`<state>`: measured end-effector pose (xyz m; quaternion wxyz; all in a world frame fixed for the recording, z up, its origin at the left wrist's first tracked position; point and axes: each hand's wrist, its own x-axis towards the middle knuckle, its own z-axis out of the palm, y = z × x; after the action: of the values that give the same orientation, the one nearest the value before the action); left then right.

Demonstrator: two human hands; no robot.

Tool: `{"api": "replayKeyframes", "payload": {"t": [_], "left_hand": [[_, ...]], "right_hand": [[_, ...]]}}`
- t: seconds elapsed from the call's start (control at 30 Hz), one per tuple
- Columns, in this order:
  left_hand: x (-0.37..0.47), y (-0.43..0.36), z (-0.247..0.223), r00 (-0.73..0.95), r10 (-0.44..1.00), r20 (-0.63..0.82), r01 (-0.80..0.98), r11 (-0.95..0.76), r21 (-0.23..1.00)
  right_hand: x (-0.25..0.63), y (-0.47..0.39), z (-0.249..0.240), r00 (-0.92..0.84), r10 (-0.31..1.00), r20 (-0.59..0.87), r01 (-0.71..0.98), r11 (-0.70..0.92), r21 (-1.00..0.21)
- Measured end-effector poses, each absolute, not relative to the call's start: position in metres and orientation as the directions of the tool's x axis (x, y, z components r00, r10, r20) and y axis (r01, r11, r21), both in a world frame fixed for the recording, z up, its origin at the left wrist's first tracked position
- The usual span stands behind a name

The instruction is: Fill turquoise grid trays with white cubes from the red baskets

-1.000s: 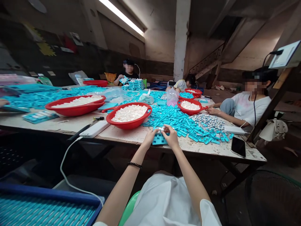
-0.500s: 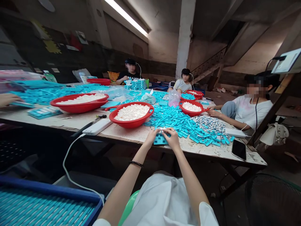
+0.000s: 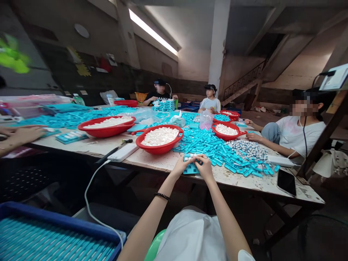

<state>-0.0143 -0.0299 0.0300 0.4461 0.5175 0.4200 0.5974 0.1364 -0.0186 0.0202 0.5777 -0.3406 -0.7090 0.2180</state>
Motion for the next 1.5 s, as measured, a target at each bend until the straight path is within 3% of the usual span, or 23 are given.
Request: {"api": "replayKeyframes", "payload": {"t": [1.2,1.5], "left_hand": [[-0.0087,-0.0266,0.0263,-0.250,0.903,0.349,0.045,-0.349,0.936],[-0.0156,-0.0325,0.0300,-0.166,0.920,0.356,0.013,-0.359,0.933]], "right_hand": [[0.1348,-0.0227,0.0189,-0.182,0.673,0.717,0.237,0.738,-0.632],[0.1346,-0.0229,0.0184,-0.189,0.672,0.716,0.238,0.739,-0.631]]}}
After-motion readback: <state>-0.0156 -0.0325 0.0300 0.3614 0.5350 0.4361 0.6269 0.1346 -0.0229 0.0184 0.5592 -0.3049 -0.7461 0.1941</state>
